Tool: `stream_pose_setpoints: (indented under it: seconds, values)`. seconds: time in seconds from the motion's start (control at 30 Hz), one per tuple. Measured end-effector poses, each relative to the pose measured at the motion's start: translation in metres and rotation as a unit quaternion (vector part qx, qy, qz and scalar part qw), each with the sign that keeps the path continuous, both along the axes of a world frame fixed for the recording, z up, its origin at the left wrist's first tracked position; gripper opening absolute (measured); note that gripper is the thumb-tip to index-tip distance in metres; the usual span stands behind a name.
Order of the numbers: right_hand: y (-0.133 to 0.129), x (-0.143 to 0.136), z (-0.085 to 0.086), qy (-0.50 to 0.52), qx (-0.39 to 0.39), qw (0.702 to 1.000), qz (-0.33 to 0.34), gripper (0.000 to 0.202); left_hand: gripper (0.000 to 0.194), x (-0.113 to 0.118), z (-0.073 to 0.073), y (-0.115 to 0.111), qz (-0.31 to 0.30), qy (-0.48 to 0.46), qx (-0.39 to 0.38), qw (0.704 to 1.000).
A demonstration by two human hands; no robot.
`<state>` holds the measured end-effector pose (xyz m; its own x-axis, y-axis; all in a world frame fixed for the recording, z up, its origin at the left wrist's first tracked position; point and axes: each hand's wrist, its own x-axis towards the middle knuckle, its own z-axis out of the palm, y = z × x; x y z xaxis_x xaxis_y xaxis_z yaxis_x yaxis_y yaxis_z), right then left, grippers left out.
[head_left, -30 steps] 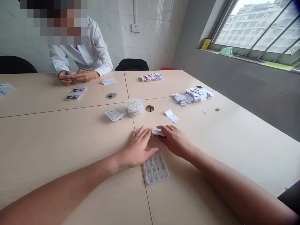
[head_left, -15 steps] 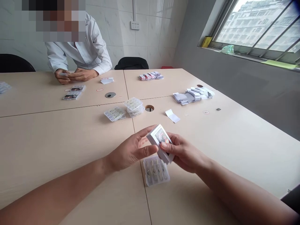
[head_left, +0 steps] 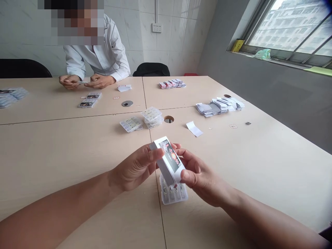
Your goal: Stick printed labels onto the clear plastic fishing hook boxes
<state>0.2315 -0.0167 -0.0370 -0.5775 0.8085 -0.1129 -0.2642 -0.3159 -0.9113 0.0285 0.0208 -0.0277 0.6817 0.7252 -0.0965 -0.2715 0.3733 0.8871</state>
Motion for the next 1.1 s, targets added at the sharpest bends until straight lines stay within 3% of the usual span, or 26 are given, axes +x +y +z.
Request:
stream_pose_setpoints:
  seconds: [0.1, 0.13, 0.2, 0.27, 0.3, 0.53, 0.87, 1.1]
  values:
    - [-0.003, 0.004, -0.003, -0.100, 0.186, 0.974, -0.075, 0.064, 0.036, -0.001, 0.004, 0.001, 0.045, -0.007, -0.028, 0.999]
    - [-0.004, 0.005, -0.004, -0.152, 0.280, 0.943, -0.096, 0.073, 0.033, -0.002, 0.005, 0.001, 0.057, -0.005, -0.040, 0.998]
    - [-0.004, 0.008, -0.006, -0.241, 0.448, 0.853, -0.118, 0.093, 0.031, -0.003, 0.005, 0.000, 0.067, 0.011, -0.069, 0.995]
    - [-0.003, 0.010, -0.006, -0.285, 0.533, 0.789, -0.112, 0.107, 0.032, -0.003, 0.004, -0.002, 0.054, 0.033, -0.093, 0.994]
    - [-0.002, 0.010, -0.006, -0.298, 0.551, 0.773, -0.102, 0.110, 0.033, -0.003, 0.004, -0.003, 0.040, 0.045, -0.101, 0.993]
    - [-0.003, 0.013, -0.010, -0.294, 0.565, 0.770, -0.017, 0.114, 0.041, 0.005, 0.003, -0.013, -0.064, 0.082, -0.095, 0.990]
    - [-0.001, 0.009, -0.009, -0.209, 0.616, 0.757, -0.058, 0.105, 0.051, 0.004, 0.006, -0.014, -0.104, 0.080, -0.103, 0.986]
    - [-0.005, 0.011, -0.011, -0.246, 0.604, 0.756, -0.043, 0.111, 0.050, 0.007, 0.006, -0.018, -0.092, 0.068, -0.095, 0.989]
